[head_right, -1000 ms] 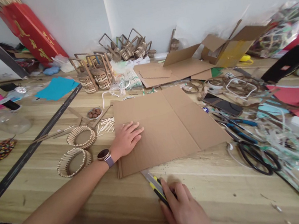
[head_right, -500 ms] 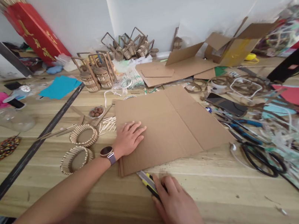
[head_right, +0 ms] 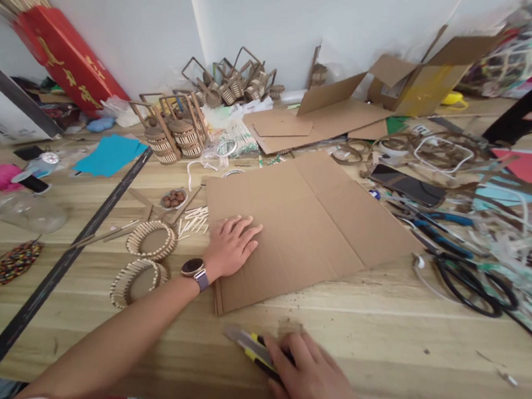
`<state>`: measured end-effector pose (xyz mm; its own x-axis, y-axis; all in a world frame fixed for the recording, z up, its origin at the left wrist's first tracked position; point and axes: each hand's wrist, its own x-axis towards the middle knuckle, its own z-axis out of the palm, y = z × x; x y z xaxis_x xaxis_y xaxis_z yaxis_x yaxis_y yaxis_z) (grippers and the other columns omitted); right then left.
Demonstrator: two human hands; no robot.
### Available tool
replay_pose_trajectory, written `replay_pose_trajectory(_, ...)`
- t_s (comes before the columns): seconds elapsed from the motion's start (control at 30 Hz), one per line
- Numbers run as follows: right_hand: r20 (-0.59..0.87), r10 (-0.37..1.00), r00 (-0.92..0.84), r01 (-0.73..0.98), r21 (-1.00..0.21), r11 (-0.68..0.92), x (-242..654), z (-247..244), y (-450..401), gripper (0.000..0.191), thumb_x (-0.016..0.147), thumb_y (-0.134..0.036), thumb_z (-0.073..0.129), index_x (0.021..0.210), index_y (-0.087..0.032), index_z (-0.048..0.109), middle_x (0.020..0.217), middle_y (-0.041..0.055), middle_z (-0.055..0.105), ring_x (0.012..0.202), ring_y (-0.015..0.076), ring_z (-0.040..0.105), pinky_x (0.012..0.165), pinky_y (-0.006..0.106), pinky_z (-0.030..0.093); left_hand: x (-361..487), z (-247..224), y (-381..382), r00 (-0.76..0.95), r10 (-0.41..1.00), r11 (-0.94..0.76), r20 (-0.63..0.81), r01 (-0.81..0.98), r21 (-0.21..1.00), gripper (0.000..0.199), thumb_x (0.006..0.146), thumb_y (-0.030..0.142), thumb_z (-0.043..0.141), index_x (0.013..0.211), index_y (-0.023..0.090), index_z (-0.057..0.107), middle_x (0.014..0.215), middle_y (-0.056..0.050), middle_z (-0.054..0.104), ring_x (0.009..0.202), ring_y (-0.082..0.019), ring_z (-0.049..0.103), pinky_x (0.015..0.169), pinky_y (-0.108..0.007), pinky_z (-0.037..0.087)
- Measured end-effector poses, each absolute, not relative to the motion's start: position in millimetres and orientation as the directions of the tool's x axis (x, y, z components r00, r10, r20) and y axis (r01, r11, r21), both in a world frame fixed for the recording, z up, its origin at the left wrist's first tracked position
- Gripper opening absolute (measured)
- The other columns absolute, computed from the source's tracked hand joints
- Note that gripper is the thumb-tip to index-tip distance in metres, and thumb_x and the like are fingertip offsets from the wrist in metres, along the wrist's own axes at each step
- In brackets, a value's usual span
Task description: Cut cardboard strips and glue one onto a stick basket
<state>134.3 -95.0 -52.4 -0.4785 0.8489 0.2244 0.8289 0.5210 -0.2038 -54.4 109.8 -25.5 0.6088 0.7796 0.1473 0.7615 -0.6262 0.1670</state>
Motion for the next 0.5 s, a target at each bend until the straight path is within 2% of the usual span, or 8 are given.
replay_pose_trajectory(0.2,0.215,0.874,-0.435,0.858,-0.196,0.475,129,-56,-104,0.05,0.084,-0.022,0.054,0.134,-0.022,0.053,0.095,0.0071,0.065,0.086,0.0223,0.066,0.072,0.032,0.059,-55,-25,111,0.61,0.782,-0.622,0.124,0.753,0.217,0.044,0.1,0.042,0.039,0.139,0.027,0.052,0.15,-0.008,0.047,0.139,-0.033,0.037,0.114,-0.055,0.026)
replay_pose_trajectory(0.33,0.248,0.901,-0.357,0.88,-0.235,0.414,152,-55,-111,0.052,0.089,-0.027,0.052,0.141,-0.026,0.049,0.097,0.0079,0.066,0.088,0.0225,0.067,0.073,0.032,0.059,-55,-23,115,0.59,0.795,-0.603,0.143,0.739,0.3,0.04,0.097,0.042,0.046,0.134,0.029,0.056,0.148,-0.007,0.049,0.138,-0.031,0.038,0.115,-0.054,0.025)
replay_pose_trajectory(0.5,0.212,0.921,-0.326,0.898,-0.235,0.372,180,-43,-108,0.055,0.093,-0.036,0.053,0.147,-0.029,0.044,0.099,0.0073,0.067,0.089,0.0215,0.07,0.071,0.03,0.061,-67,-13,103,0.382,0.896,-0.443,0.226,0.769,0.46,0.039,0.097,0.039,0.045,0.13,0.02,0.055,0.145,-0.013,0.049,0.139,-0.031,0.037,0.118,-0.056,0.022)
